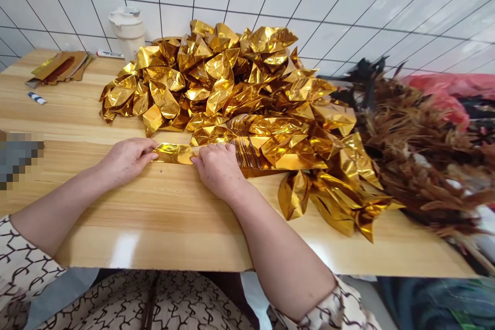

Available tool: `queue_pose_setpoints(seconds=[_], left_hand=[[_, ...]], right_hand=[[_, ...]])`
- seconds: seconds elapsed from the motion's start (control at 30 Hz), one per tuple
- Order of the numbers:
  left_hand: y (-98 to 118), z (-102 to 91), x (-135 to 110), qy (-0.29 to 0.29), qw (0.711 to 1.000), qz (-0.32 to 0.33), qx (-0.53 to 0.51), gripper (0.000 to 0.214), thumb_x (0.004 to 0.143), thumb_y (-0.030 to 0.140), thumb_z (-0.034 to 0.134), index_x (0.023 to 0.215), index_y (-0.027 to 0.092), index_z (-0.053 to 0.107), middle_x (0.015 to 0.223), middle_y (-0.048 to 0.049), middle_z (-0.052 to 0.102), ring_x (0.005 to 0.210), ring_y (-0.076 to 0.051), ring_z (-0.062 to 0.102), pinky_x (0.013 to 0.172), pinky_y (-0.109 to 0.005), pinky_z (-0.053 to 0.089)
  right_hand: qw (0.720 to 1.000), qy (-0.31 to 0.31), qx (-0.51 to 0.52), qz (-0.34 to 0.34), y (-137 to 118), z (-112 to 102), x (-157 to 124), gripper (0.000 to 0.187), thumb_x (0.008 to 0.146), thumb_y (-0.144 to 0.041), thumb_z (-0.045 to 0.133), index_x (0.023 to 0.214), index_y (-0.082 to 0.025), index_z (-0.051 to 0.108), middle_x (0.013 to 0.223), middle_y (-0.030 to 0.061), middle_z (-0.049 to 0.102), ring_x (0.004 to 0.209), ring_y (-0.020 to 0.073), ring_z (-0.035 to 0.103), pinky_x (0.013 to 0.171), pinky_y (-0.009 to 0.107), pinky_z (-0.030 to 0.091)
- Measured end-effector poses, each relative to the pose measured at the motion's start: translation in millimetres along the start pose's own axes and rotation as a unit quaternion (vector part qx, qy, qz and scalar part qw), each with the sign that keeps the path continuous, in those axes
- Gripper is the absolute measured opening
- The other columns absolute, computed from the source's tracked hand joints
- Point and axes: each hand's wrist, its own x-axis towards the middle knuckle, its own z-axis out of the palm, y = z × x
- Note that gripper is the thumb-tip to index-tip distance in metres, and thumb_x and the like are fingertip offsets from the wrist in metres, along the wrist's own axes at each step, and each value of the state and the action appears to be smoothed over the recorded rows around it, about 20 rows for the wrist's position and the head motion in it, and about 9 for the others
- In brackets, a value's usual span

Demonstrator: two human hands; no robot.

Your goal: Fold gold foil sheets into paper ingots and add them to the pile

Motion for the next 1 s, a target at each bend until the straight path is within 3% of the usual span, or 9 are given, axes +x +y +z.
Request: queue_pose_setpoints(seconds=[0.2, 0.33, 0.43, 0.53, 0.63, 0.83, 1.0], left_hand=[[0.7, -1.0, -1.7, -0.003, 0.999, -0.019, 0.036, 0.016, 0.084, 0.02, 0.053, 0.094, 0.019, 0.065, 0.083, -0.0053, 0.068, 0.082, -0.023, 0.062, 0.075, -0.033, 0.049], [6.3, 0.2, -3.0, 0.021, 0.996, 0.071, 0.053, 0.023, 0.085, 0.011, 0.047, 0.094, 0.017, 0.066, 0.09, -0.0084, 0.063, 0.089, -0.022, 0.057, 0.081, -0.033, 0.047], [11.8, -0.1, -3.5, -0.038, 0.987, 0.141, 0.063, 0.031, 0.084, 0.005, 0.043, 0.099, 0.018, 0.066, 0.09, -0.0071, 0.059, 0.085, -0.02, 0.053, 0.078, -0.031, 0.045], [14.3, -1.8, -3.7, -0.091, 0.978, 0.168, 0.087, 0.039, 0.086, 0.006, 0.039, 0.113, 0.02, 0.063, 0.092, -0.0062, 0.057, 0.084, -0.02, 0.051, 0.076, -0.031, 0.043], [13.6, -3.3, -4.1, -0.107, 0.972, 0.18, 0.108, 0.044, 0.088, 0.008, 0.036, 0.122, 0.023, 0.058, 0.094, -0.0062, 0.056, 0.084, -0.02, 0.049, 0.075, -0.032, 0.041], [11.6, -1.8, -5.5, -0.1, 0.968, 0.191, 0.126, 0.042, 0.093, 0.014, 0.033, 0.127, 0.024, 0.055, 0.094, -0.0061, 0.056, 0.085, -0.02, 0.048, 0.074, -0.031, 0.038], [11.2, -0.4, -6.2, -0.098, 0.969, 0.189, 0.127, 0.04, 0.095, 0.016, 0.032, 0.127, 0.024, 0.055, 0.096, -0.0061, 0.056, 0.087, -0.02, 0.048, 0.075, -0.03, 0.038]], right_hand=[[0.999, -0.013, 0.013, 0.036, -3.2, -4.1, -0.4, 0.029, 0.089, -0.029, 0.055, 0.062, -0.019, 0.053, 0.075, 0.0062, 0.066, 0.08, 0.0208, 0.057, 0.076, 0.033, 0.03], [0.999, -0.013, 0.018, 0.046, -3.6, -4.1, -0.6, 0.031, 0.088, -0.03, 0.057, 0.059, -0.019, 0.051, 0.073, 0.005, 0.065, 0.077, 0.0199, 0.055, 0.076, 0.033, 0.029], [0.999, -0.003, 0.017, 0.041, -2.7, -2.9, -0.8, 0.029, 0.087, -0.03, 0.057, 0.061, -0.019, 0.053, 0.073, 0.0052, 0.065, 0.075, 0.0199, 0.054, 0.075, 0.033, 0.029], [0.999, 0.017, 0.01, 0.032, -2.0, -0.5, -1.7, 0.021, 0.087, -0.03, 0.057, 0.07, -0.018, 0.059, 0.078, 0.007, 0.066, 0.079, 0.0216, 0.055, 0.077, 0.034, 0.028], [0.999, 0.05, 0.003, -0.021, -2.2, 2.8, -3.9, 0.014, 0.088, -0.024, 0.053, 0.087, -0.015, 0.064, 0.089, 0.01, 0.068, 0.086, 0.0234, 0.054, 0.08, 0.035, 0.027], [0.981, 0.051, 0.005, -0.186, -5.7, 6.0, -9.3, 0.03, 0.092, -0.013, 0.04, 0.106, -0.016, 0.066, 0.083, 0.0081, 0.064, 0.081, 0.0198, 0.048, 0.08, 0.034, 0.025], [0.976, 0.025, -0.012, -0.216, -7.1, 1.9, -13.0, 0.031, 0.094, -0.019, 0.042, 0.112, -0.012, 0.066, 0.082, 0.0083, 0.061, 0.08, 0.0196, 0.045, 0.078, 0.034, 0.025]])
